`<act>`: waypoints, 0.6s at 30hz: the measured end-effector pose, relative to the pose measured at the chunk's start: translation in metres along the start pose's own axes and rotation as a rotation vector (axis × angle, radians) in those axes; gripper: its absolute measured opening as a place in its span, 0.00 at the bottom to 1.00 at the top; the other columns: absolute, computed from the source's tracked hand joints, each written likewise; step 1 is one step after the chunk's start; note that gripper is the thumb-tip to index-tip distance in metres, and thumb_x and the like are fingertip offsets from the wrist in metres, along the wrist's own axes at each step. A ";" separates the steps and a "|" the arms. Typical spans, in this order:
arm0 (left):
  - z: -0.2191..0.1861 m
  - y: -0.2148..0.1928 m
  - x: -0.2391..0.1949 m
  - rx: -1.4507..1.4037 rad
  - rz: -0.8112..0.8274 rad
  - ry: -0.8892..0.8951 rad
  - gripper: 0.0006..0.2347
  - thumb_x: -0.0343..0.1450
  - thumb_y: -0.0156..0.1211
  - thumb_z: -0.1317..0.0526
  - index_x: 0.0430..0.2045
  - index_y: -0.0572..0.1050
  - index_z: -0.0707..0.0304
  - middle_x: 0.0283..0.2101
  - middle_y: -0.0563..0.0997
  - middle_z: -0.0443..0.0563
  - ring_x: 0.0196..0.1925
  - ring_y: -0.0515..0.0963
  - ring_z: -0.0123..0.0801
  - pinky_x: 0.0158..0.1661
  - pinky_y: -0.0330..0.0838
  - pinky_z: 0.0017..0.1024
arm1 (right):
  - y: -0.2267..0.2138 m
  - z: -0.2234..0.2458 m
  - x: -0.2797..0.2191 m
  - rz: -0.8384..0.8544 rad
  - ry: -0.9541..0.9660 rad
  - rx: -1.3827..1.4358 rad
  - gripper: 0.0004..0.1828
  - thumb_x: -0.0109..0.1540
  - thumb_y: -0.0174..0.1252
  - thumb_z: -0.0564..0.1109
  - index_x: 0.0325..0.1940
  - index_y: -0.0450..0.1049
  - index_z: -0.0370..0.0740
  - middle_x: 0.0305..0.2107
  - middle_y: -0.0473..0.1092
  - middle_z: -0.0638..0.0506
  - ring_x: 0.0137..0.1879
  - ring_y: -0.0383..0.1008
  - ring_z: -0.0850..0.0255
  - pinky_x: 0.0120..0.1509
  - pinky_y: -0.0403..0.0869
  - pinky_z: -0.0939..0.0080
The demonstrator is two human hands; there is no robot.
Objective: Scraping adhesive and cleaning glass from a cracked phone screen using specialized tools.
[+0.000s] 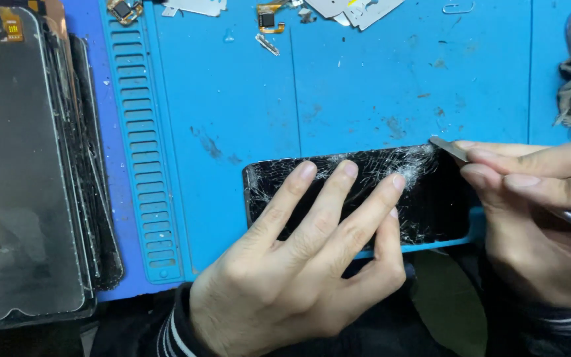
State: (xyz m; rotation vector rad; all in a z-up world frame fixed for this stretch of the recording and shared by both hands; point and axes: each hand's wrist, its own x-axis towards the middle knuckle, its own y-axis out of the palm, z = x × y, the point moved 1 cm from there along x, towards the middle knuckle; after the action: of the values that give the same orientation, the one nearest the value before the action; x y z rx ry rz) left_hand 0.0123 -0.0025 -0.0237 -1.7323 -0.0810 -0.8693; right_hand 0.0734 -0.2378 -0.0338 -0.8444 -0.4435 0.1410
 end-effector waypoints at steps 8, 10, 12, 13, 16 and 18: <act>0.000 -0.001 -0.002 0.018 -0.006 0.000 0.02 0.83 0.58 0.59 0.41 0.76 0.48 0.60 0.82 0.45 0.57 0.86 0.34 0.59 0.80 0.34 | -0.002 -0.006 0.000 -0.002 -0.080 0.000 0.15 0.80 0.64 0.17 0.40 0.70 0.16 0.48 0.74 0.21 0.60 0.82 0.31 0.66 0.82 0.44; 0.000 -0.001 -0.001 0.028 0.002 0.005 0.02 0.83 0.57 0.59 0.42 0.76 0.48 0.60 0.81 0.45 0.57 0.86 0.34 0.60 0.79 0.35 | -0.003 -0.010 0.005 0.106 -0.147 -0.094 0.05 0.77 0.61 0.24 0.47 0.80 0.16 0.50 0.77 0.25 0.56 0.81 0.40 0.67 0.78 0.48; -0.002 -0.001 0.000 0.019 0.003 0.003 0.02 0.83 0.58 0.59 0.41 0.77 0.48 0.60 0.81 0.45 0.57 0.86 0.34 0.59 0.79 0.35 | -0.004 -0.004 0.005 0.079 -0.113 -0.049 0.06 0.78 0.60 0.22 0.46 0.78 0.16 0.48 0.76 0.25 0.55 0.81 0.38 0.65 0.80 0.47; -0.001 -0.001 0.001 0.012 0.003 -0.003 0.02 0.82 0.59 0.59 0.40 0.77 0.48 0.60 0.81 0.45 0.56 0.86 0.34 0.59 0.80 0.35 | -0.005 -0.001 0.005 0.054 -0.081 -0.003 0.08 0.78 0.59 0.20 0.44 0.76 0.15 0.46 0.75 0.24 0.55 0.82 0.36 0.64 0.81 0.46; -0.001 -0.002 0.000 -0.013 0.009 -0.009 0.02 0.82 0.59 0.59 0.41 0.76 0.49 0.60 0.81 0.46 0.57 0.86 0.36 0.59 0.81 0.37 | -0.004 0.001 0.002 0.047 -0.104 0.006 0.10 0.78 0.59 0.19 0.42 0.74 0.15 0.47 0.75 0.21 0.56 0.81 0.34 0.66 0.81 0.44; 0.000 -0.001 -0.002 0.002 0.000 -0.005 0.02 0.83 0.59 0.59 0.41 0.76 0.48 0.60 0.81 0.46 0.57 0.86 0.35 0.59 0.81 0.36 | -0.003 0.002 0.004 0.066 -0.084 -0.016 0.09 0.78 0.59 0.21 0.43 0.76 0.16 0.48 0.75 0.23 0.56 0.81 0.37 0.66 0.80 0.47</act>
State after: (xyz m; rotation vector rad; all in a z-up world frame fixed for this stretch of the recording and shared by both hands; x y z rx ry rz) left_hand 0.0105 -0.0014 -0.0236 -1.7322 -0.0852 -0.8651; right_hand 0.0761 -0.2373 -0.0295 -0.8718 -0.4960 0.2340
